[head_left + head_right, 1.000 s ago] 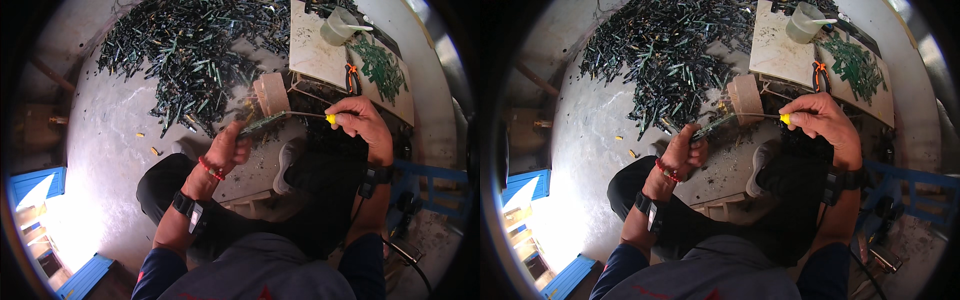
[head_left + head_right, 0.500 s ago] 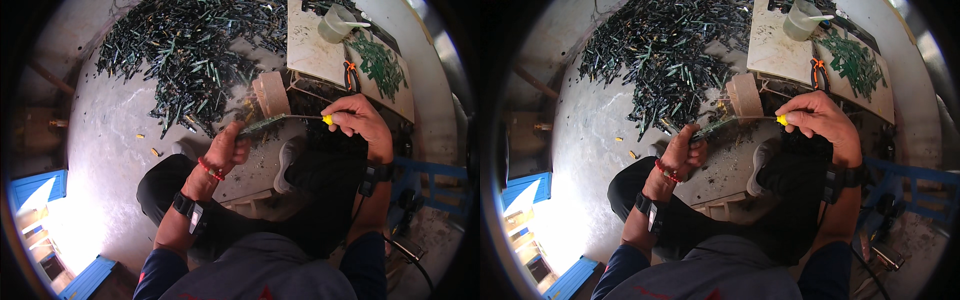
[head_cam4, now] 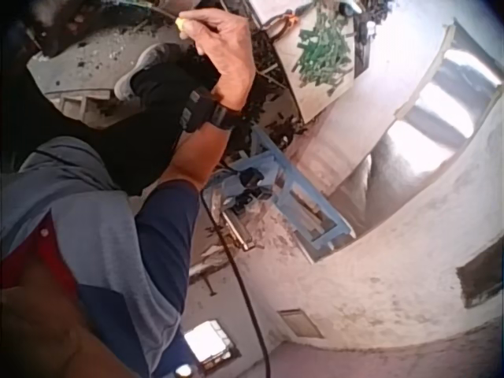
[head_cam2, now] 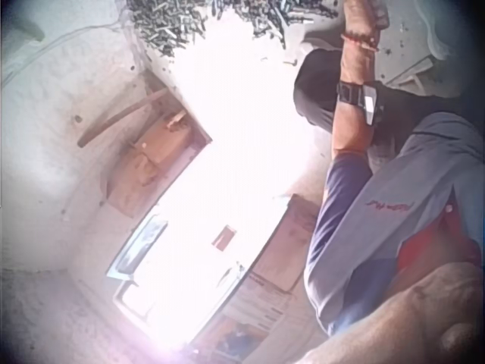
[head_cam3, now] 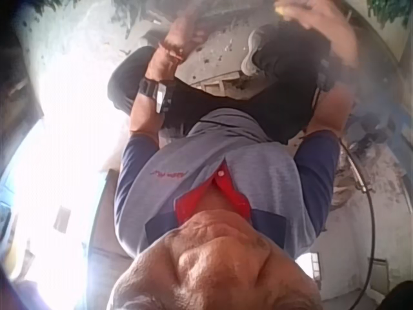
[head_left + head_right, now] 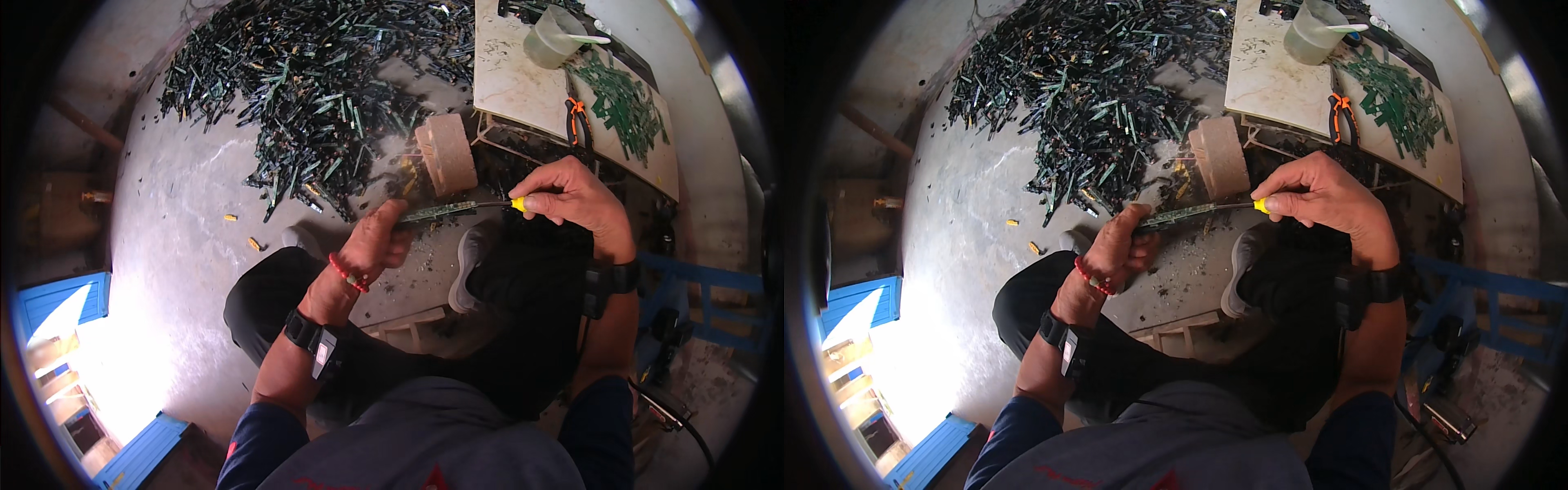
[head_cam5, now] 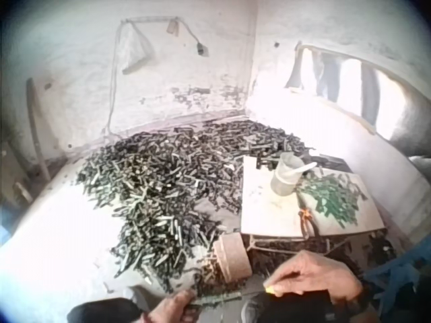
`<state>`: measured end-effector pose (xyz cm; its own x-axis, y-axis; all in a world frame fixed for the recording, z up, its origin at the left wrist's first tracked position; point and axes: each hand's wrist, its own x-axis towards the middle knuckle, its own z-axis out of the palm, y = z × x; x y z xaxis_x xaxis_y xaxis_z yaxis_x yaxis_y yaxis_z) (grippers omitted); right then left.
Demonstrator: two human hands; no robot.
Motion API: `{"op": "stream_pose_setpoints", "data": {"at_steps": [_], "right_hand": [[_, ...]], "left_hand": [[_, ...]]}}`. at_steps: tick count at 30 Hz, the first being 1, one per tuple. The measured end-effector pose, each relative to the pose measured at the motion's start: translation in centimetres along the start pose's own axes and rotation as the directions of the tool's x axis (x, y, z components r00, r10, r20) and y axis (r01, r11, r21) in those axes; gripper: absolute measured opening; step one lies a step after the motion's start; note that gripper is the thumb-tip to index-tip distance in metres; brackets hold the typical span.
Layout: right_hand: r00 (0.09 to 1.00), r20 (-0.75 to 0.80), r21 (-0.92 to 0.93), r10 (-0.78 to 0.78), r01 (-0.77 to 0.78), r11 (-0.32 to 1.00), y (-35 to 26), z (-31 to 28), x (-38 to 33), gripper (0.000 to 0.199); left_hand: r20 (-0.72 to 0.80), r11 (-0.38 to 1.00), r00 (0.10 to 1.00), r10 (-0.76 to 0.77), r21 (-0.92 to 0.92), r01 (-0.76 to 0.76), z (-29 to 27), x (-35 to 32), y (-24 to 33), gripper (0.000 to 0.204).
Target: The person sits on the floor and uses pliers and a screwdriver to remove components from green circuit boards. They repeatedly pick up boards, extract parts, and place the boards into a pile.
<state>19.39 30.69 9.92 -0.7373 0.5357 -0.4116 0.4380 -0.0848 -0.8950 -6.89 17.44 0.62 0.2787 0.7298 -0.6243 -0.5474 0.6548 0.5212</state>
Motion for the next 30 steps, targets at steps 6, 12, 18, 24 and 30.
{"op": "stream_pose_setpoints", "data": {"at_steps": [6,12,18,24,30], "right_hand": [[0.999,0.041,0.038,0.015,-0.017,0.999,0.5,0.6,0.7,0.021],[0.996,0.074,0.094,0.047,-0.054,0.994,-0.4,2.0,0.7,0.019],[0.990,0.141,0.209,0.013,-0.042,0.977,-1.3,6.1,0.8,0.018],[0.999,0.032,0.146,0.036,-0.040,0.988,-2.1,8.4,1.1,0.018],[0.998,-0.063,0.051,-0.018,0.021,0.998,-2.1,8.7,1.0,0.019]], "left_hand": [[-0.058,0.999,0.997,-0.049,-0.001,0.049,-0.4,0.2,0.3,0.042],[-0.121,0.999,0.992,0.024,-0.026,-0.027,-1.7,0.5,-0.1,0.045],[-0.186,0.754,0.792,0.581,0.489,-0.439,-2.7,2.0,-1.0,0.052],[-0.351,0.926,0.859,0.373,0.201,-0.320,-2.9,3.1,0.1,0.050],[-0.436,0.956,0.852,0.289,0.082,-0.282,-2.1,2.3,1.6,0.043]]}}
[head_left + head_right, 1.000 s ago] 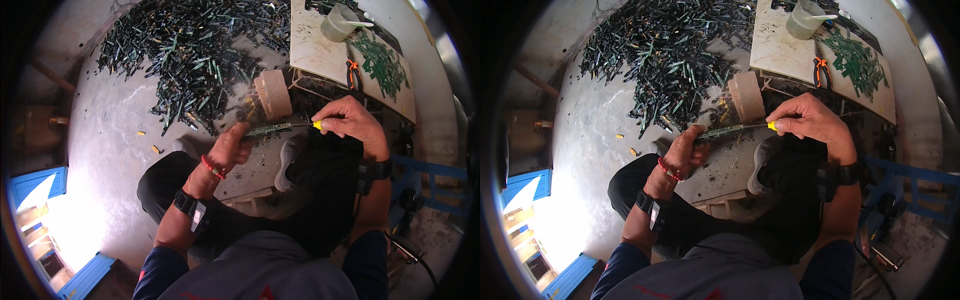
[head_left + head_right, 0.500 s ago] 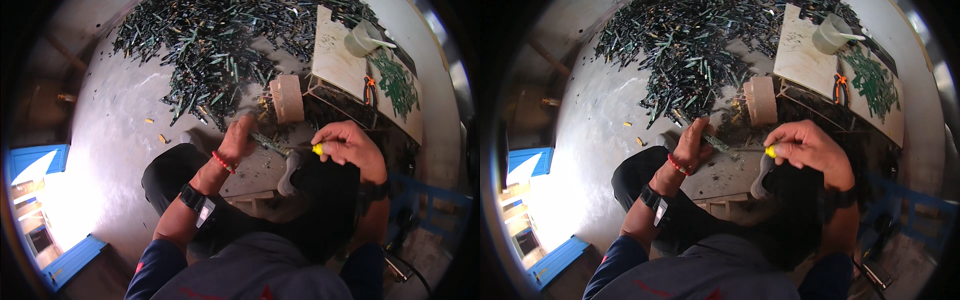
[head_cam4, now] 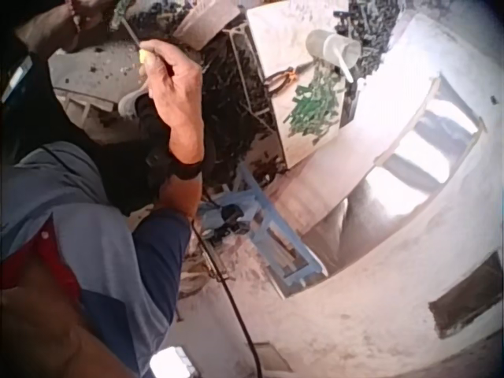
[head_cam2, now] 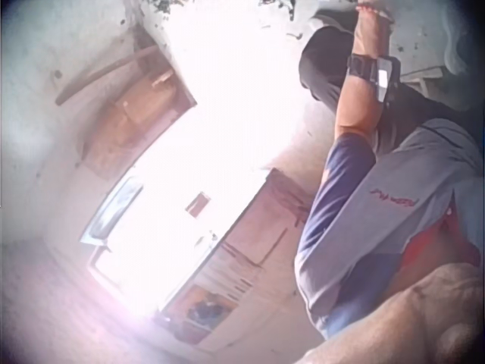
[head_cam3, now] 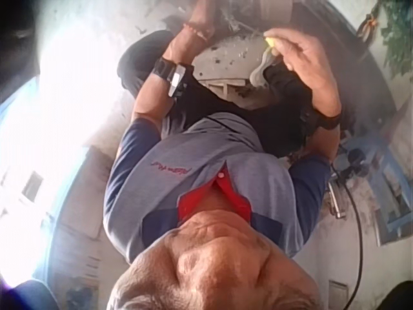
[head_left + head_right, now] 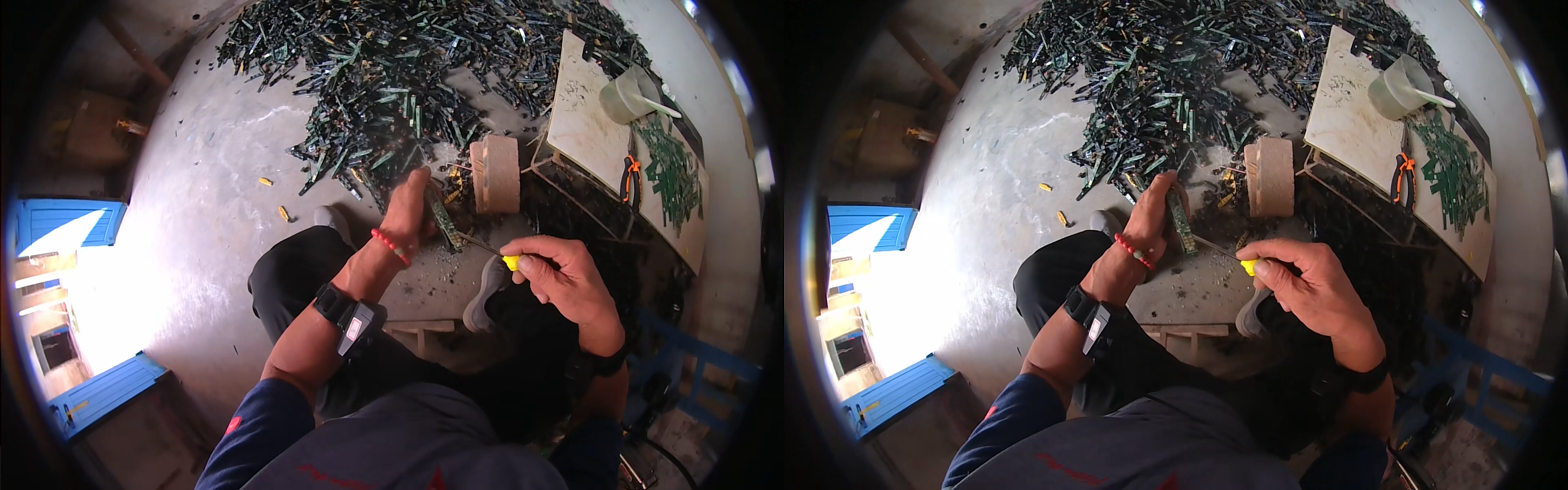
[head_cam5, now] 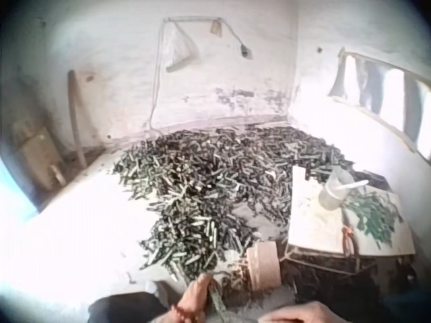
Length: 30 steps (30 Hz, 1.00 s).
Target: The person sits on the floor and uses pliers and a screwdriver to remove components from green circuit boards. They repeatedly pick up boards, extract parts, and place the boards into a pile.
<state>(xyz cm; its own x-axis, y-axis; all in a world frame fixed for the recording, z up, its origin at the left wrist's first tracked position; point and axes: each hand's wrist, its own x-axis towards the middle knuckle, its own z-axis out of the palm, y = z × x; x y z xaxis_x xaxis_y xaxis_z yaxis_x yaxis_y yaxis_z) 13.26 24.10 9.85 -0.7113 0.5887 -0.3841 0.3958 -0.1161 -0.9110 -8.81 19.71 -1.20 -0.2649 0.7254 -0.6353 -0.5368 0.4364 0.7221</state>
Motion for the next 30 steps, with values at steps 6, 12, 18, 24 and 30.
{"op": "stream_pose_setpoints", "data": {"at_steps": [6,12,18,24,30], "right_hand": [[0.999,0.001,0.069,-0.049,0.049,0.996,0.1,-0.3,0.2,0.019],[0.998,0.052,0.114,-0.025,0.019,0.993,0.2,-0.5,0.5,0.019],[0.999,0.045,0.101,0.022,-0.026,0.995,0.5,0.0,0.9,0.019],[0.979,-0.100,-0.067,-0.175,0.169,0.983,1.5,3.3,1.5,0.018],[0.972,-0.157,-0.033,-0.175,0.171,0.985,1.9,5.2,1.7,0.019]], "left_hand": [[0.004,0.981,0.996,-0.085,-0.174,0.085,0.6,-0.7,1.2,0.038],[0.115,0.932,0.990,-0.086,-0.341,0.121,0.0,-0.2,1.0,0.033],[0.067,0.911,0.998,-0.013,-0.411,0.040,0.4,-1.1,1.8,0.031],[-0.150,0.920,0.985,0.090,-0.367,-0.140,-1.4,1.7,-0.4,0.032],[-0.295,0.936,0.949,0.108,-0.291,-0.197,-1.7,1.9,-0.5,0.032]]}}
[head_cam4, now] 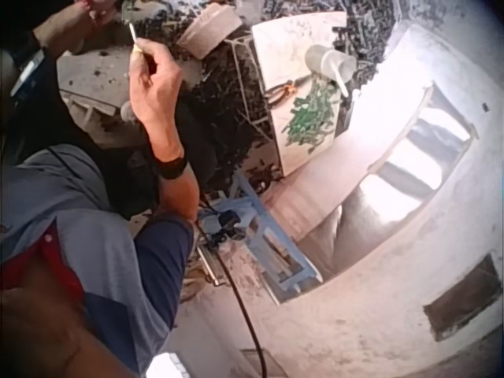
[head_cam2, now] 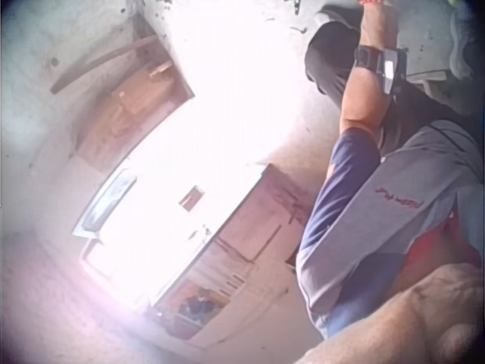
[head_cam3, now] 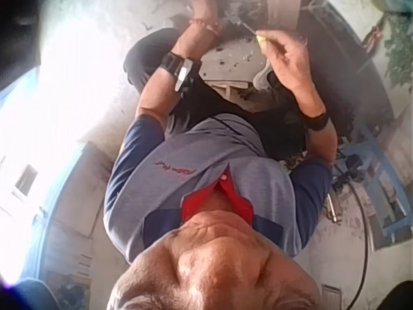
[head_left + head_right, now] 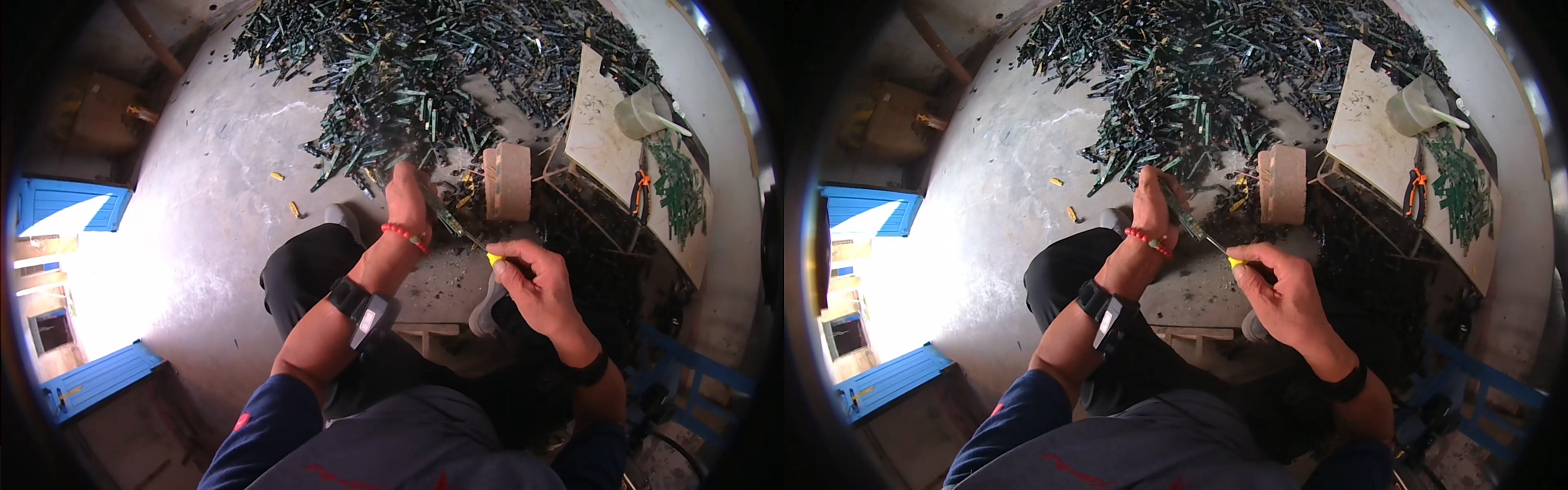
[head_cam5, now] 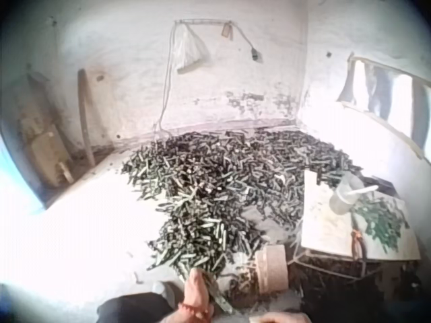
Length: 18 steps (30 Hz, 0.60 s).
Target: The person sits on the floor and uses pliers and a screwdriver to remove components from green circuit boards. They repeatedly pick up boards, extract parts, and place the boards into a pile.
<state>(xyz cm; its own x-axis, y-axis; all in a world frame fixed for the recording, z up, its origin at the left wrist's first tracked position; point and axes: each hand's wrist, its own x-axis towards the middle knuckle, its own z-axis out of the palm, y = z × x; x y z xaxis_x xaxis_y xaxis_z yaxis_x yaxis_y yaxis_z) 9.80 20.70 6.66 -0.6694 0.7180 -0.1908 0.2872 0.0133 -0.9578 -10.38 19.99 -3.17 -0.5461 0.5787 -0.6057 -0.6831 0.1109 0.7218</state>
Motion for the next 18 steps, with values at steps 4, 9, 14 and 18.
{"op": "stream_pose_setpoints", "data": {"at_steps": [4,9,14,18], "right_hand": [[0.930,0.119,0.479,0.348,-0.361,0.800,0.1,0.6,0.3,0.020],[0.896,0.162,0.625,0.413,-0.417,0.660,0.7,1.0,0.3,0.020],[0.949,-0.154,-0.279,-0.274,0.224,0.934,1.4,2.1,0.2,0.017],[0.897,-0.062,-0.598,-0.439,0.319,0.735,1.5,1.5,0.4,0.017]], "left_hand": [[-0.025,0.998,0.998,0.059,-0.031,-0.060,0.1,0.7,0.4,0.032],[-0.067,0.991,0.994,0.089,-0.096,-0.095,0.4,1.2,0.5,0.033],[-0.091,0.997,0.996,-0.011,0.074,0.018,0.8,-0.2,1.1,0.038],[-0.073,0.995,0.997,0.010,0.103,-0.003,1.1,-0.4,1.1,0.041]]}}
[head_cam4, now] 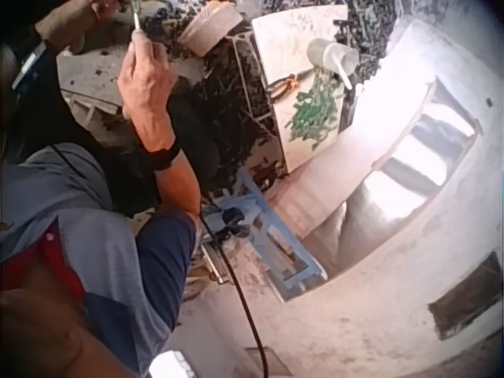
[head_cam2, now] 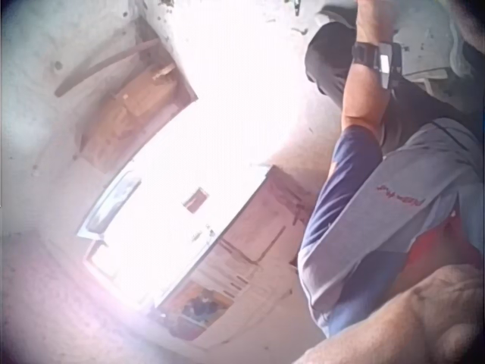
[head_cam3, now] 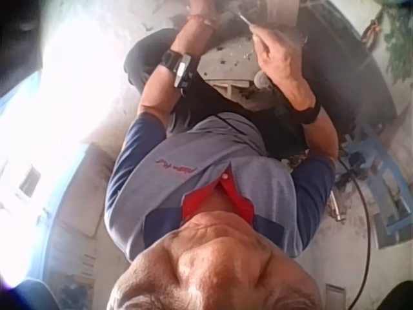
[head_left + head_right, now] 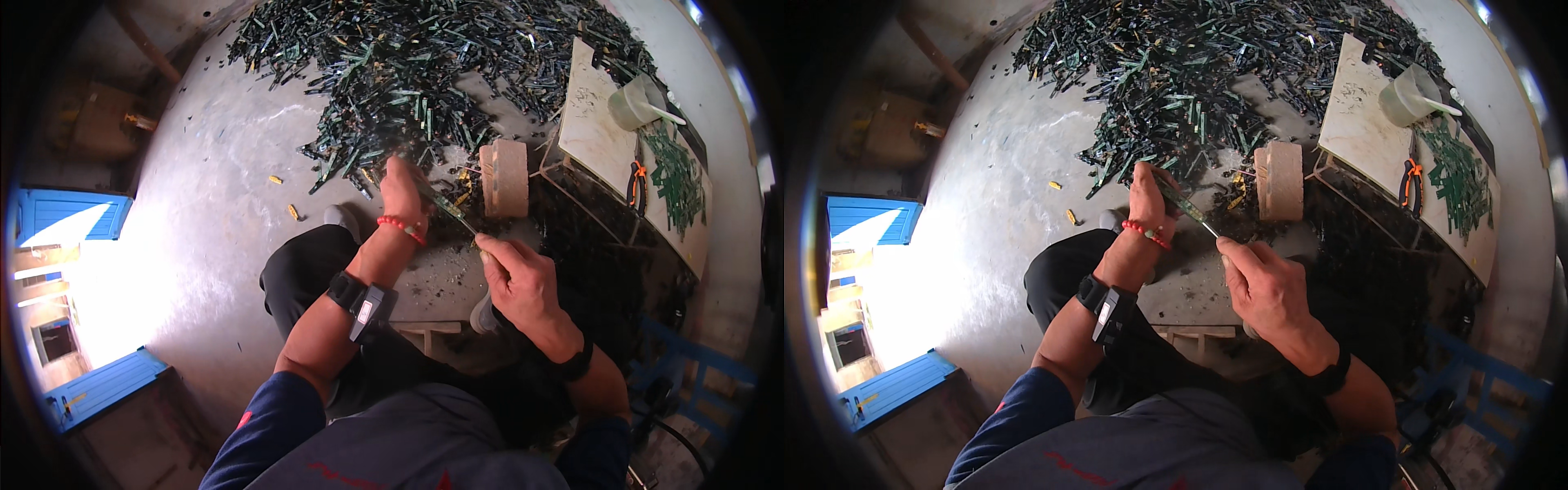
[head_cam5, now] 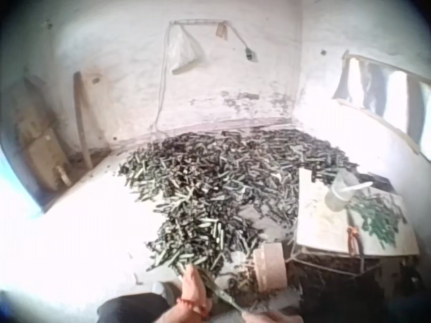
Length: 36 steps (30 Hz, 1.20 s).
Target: The person sits on the floor and uses pliers and a screwdriver to remove components from green circuit boards. They repeatedly pick up boards, extract parts, and place the boards into a pile.
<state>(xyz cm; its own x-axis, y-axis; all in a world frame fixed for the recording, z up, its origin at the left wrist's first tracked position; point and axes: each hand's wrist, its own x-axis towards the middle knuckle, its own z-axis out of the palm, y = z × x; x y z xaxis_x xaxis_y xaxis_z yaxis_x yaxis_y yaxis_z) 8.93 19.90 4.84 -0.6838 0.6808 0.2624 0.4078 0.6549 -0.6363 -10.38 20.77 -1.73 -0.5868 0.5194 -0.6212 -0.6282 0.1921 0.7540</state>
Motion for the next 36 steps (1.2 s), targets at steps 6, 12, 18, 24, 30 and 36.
{"op": "stream_pose_setpoints", "data": {"at_steps": [6,12,18,24,30,36], "right_hand": [[0.681,0.594,0.697,0.429,-0.701,0.147,1.0,-2.0,1.3,0.019],[0.934,0.163,0.517,0.317,-0.355,0.779,1.2,-0.3,0.8,0.018],[0.964,0.080,0.294,0.254,-0.266,0.918,0.6,-1.2,1.7,0.015],[0.862,0.143,0.588,0.486,-0.469,0.659,1.8,-2.5,2.0,0.026],[0.893,0.267,0.539,0.361,-0.449,0.713,0.7,-3.0,2.4,0.027],[0.939,0.284,0.448,0.193,-0.308,0.839,2.0,-5.7,2.3,0.013]], "left_hand": [[0.085,0.979,0.996,0.041,-0.202,-0.023,-1.2,2.2,-2.2,0.035],[0.128,0.990,0.991,-0.045,-0.129,0.061,-0.8,1.0,-1.5,0.032],[0.223,0.992,0.971,-0.084,-0.068,0.102,-0.8,-1.0,-1.2,0.030],[0.493,0.917,0.827,-0.269,-0.130,0.376,-0.4,-2.3,0.4,0.034],[0.534,0.782,0.713,-0.454,-0.143,0.606,-0.2,-3.2,0.9,0.041],[0.727,0.829,0.599,-0.336,-0.074,0.555,-1.4,-1.2,-0.9,0.046]]}}
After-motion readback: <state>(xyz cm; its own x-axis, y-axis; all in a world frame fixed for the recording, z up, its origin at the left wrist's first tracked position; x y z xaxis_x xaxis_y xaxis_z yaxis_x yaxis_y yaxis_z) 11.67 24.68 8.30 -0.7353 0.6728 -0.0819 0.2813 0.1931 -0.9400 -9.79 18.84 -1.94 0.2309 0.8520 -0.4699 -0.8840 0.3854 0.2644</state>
